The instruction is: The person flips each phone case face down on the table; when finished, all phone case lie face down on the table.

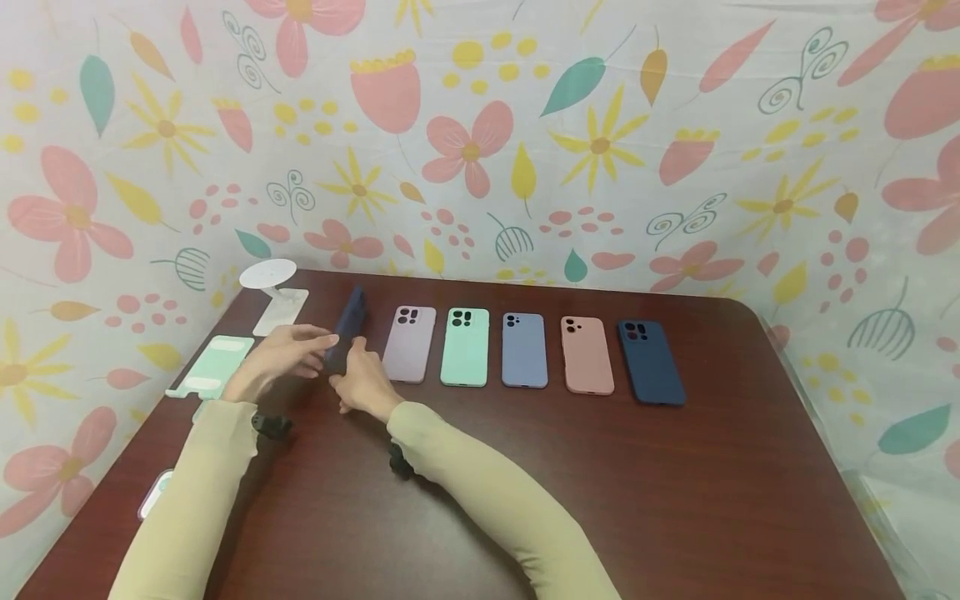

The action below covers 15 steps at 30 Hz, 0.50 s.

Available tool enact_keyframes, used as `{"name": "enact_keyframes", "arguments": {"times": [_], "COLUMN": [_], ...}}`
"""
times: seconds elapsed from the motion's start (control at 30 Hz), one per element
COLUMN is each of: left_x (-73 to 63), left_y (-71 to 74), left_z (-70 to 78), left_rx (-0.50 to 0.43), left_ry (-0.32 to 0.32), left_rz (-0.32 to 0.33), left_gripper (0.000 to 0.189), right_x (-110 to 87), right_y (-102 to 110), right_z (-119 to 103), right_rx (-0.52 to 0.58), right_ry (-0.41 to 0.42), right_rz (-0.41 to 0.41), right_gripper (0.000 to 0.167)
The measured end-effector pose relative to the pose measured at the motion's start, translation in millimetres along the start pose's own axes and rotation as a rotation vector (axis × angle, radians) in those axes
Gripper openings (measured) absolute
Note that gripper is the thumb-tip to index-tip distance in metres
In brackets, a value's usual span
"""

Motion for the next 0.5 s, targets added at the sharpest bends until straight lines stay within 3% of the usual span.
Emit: {"name": "enact_keyframes", "arguments": {"times": [0.27, 0.5], "left_x": [-13.2, -16.1], "left_y": [6.0, 9.9], "left_z": [8.3, 10.6], "left_rx": [0.096, 0.191], "left_ry": [-0.158, -0.195], "left_rz": [0.184, 0.229], "left_gripper": [0.041, 0.034], "right_x": [1.0, -12.9], "right_y": [-0.4, 5.4], "right_z": [-1.7, -11.6], "right_rx": [0.015, 0.006], "right_ry": [-0.036, -0.022], "right_rz": [0.009, 0.033], "right_gripper": [0.073, 0.058]}}
Point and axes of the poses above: each hand's wrist, its own x-axis towards the middle knuckle, its own y-axis out of the back of the hand, z = x × y, the point moved 2 cm from there along x, towards the middle knuckle, and after that the axes turned 3 degrees about z, right-handed, at the moved point
